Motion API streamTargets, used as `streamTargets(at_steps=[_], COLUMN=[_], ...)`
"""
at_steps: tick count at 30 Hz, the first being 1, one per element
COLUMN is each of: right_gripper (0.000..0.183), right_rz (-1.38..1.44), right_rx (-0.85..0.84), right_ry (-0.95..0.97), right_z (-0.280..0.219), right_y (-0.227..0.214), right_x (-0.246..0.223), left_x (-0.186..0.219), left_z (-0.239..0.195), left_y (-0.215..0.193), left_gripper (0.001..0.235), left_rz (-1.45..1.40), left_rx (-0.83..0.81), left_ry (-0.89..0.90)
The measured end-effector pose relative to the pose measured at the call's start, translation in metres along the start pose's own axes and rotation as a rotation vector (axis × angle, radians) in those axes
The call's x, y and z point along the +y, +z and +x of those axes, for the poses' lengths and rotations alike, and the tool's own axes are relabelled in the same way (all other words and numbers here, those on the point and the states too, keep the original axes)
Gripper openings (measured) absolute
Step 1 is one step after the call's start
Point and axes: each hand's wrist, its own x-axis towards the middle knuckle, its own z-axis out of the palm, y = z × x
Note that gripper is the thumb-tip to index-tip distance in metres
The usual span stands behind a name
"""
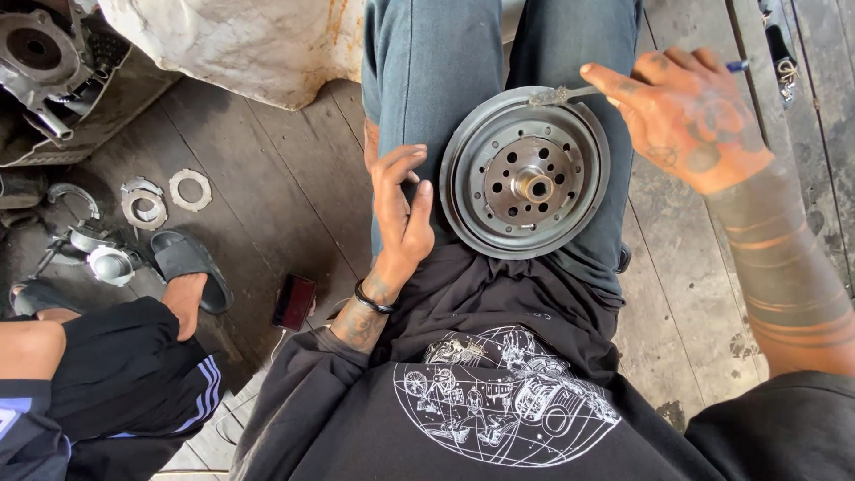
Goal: Cleaning a motorcycle clutch component using a small brush to remove debris from its surfaces and crevices.
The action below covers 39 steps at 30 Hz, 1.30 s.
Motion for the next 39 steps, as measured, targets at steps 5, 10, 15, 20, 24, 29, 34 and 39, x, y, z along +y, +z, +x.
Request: streamTargets(at_steps=[5, 10, 15, 20, 24, 29, 34, 39], right_gripper=[0.045, 0.046, 0.061, 0.034, 0.05, 0.045, 0.032, 0.019], right_rz=[-0.134, -0.126, -0.136, -0.377, -0.206, -0.066, -0.06, 0.271], right_rx=[0.054, 0.139, 0.105, 0.124, 0.108, 0.183, 0.041, 0.023], right_ry=[-0.1, -0.236, -0.365, -0.365, -0.425, -0.504, -0.35, -0.272], right_z=[0.019, 0.047, 0.06, 0.064, 0.072, 0.072, 0.065, 0.062], right_y=[0.004, -0.005, -0.004, -0.017, -0.02, -0.005, -0.001, 0.019], right_x=[-0.002, -0.019, -0.02, -0.004, -0.027, -0.013, 0.01, 0.007], left_x=[-0.012, -0.017, -0.018, -0.018, -0.021, -0.019, -0.021, -0.017], left_z=[-0.005, -0.008, -0.006, -0.008, -0.008, -0.008, -0.007, -0.007], left_y=[0.003, 0.006, 0.006, 0.005, 0.006, 0.004, 0.005, 0.003], left_gripper=[0.036, 0.04, 0.039, 0.04, 0.04, 0.04, 0.04, 0.039], left_rz=[-0.215, -0.373, -0.456, -0.497, -0.474, -0.463, -0.461, -0.447], left_rx=[0.067, 0.169, 0.286, 0.292, 0.278, 0.264, 0.246, 0.228], left_ry=[-0.029, -0.019, -0.053, -0.059, -0.053, -0.052, -0.057, -0.069])
